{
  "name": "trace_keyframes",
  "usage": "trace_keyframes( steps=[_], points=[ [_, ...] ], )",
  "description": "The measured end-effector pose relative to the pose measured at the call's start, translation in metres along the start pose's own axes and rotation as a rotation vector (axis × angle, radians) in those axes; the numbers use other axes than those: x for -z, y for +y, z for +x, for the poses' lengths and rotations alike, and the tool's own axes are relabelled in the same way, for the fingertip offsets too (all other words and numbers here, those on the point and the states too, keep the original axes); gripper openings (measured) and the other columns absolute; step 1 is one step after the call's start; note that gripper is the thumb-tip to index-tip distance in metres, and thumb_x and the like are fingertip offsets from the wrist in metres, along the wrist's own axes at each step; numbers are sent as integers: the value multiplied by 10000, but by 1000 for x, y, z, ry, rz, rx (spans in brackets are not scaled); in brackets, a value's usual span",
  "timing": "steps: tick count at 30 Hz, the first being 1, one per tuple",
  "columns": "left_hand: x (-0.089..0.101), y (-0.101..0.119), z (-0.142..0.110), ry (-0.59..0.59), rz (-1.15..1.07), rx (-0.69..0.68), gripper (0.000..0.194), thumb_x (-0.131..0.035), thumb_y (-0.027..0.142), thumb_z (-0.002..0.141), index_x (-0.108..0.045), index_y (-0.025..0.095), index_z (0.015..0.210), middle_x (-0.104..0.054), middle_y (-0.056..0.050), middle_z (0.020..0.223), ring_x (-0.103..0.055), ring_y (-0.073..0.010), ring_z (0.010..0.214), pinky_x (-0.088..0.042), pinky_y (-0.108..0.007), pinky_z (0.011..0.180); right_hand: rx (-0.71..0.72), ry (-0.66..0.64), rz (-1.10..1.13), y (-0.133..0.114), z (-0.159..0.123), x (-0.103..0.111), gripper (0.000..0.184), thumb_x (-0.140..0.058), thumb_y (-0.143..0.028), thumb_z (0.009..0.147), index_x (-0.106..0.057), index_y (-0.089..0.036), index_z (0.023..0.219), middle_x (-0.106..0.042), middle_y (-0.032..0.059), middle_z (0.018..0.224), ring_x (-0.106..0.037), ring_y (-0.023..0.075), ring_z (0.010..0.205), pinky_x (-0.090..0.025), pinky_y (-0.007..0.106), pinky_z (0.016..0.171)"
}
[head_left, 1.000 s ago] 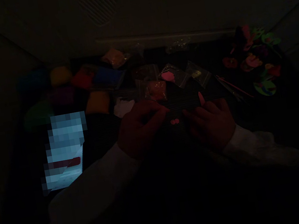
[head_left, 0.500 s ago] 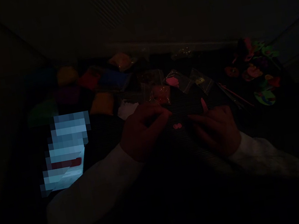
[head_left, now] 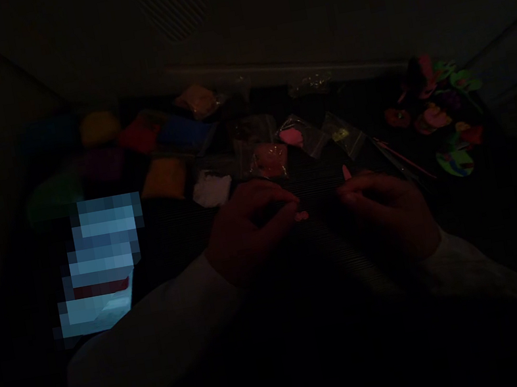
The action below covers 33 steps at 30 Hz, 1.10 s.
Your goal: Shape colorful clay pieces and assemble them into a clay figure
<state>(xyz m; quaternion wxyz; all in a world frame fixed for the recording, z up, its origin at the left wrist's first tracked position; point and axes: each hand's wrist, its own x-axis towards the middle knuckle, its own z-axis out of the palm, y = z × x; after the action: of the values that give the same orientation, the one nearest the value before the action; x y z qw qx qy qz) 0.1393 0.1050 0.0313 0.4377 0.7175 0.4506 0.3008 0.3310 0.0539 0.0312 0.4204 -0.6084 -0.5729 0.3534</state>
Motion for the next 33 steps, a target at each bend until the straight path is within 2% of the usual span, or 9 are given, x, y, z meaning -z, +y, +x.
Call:
trace_keyframes(
  steps=[4,7,9,12,15,18,26,33],
  points=[
    [1,2,0,-10,-39,14,131,-585,304,700,-639,200,758,-616,-16,867,-556,-164,848,-428,-294,780,5,-16,38,-2,-2,-1,83,-582,-297,739,-628,-245,784,-498,-44,596,-460,68,492,-370,254,496],
    [2,5,0,-63,-133,55,124,-581,293,704,-646,197,747,-623,-15,853,-564,-161,832,-437,-289,768,78,-3,-61,-5,-4,-3,146,-574,-277,747,-622,-261,884,-500,-36,643,-498,91,586,-419,315,648],
    [2,6,0,-116,-196,97,119,-579,283,707,-650,192,738,-626,-16,848,-570,-159,819,-442,-290,771,156,-14,-154,-8,-6,-5,205,-563,-258,755,-603,-262,955,-509,-28,681,-511,106,652,-405,358,754],
    [2,7,0,-165,-264,150,116,-581,268,707,-654,183,738,-628,-18,852,-574,-152,811,-443,-286,782,329,-66,-327,-10,-8,-9,276,-540,-212,761,-573,-224,1035,-549,-6,716,-515,131,713,-366,410,825],
    [3,7,0,-156,-273,173,124,-592,273,701,-658,180,750,-627,-15,855,-573,-146,815,-442,-271,775,491,-96,-488,-8,-9,-13,337,-532,-171,749,-547,-186,1085,-588,15,752,-509,144,737,-342,424,822],
    [2,7,0,-129,-244,164,139,-606,290,691,-661,184,763,-627,-10,845,-573,-139,798,-443,-262,754,565,-91,-588,-6,-10,-15,378,-525,-180,748,-521,-197,1125,-603,15,778,-507,143,739,-334,397,777],
    [0,4,-1,-78,-207,151,151,-627,312,666,-661,193,754,-627,-4,846,-574,-143,799,-445,-261,744,587,-85,-676,-4,-10,-15,399,-504,-206,758,-495,-231,1156,-622,0,790,-516,138,713,-311,388,790],
    [1,5,-1,-78,-208,132,116,-610,280,688,-662,183,724,-625,1,827,-576,-130,789,-438,-233,734,547,-102,-614,-6,-10,-15,378,-508,-191,762,-503,-215,1139,-610,5,788,-513,139,730,-329,382,795]
  ],
)
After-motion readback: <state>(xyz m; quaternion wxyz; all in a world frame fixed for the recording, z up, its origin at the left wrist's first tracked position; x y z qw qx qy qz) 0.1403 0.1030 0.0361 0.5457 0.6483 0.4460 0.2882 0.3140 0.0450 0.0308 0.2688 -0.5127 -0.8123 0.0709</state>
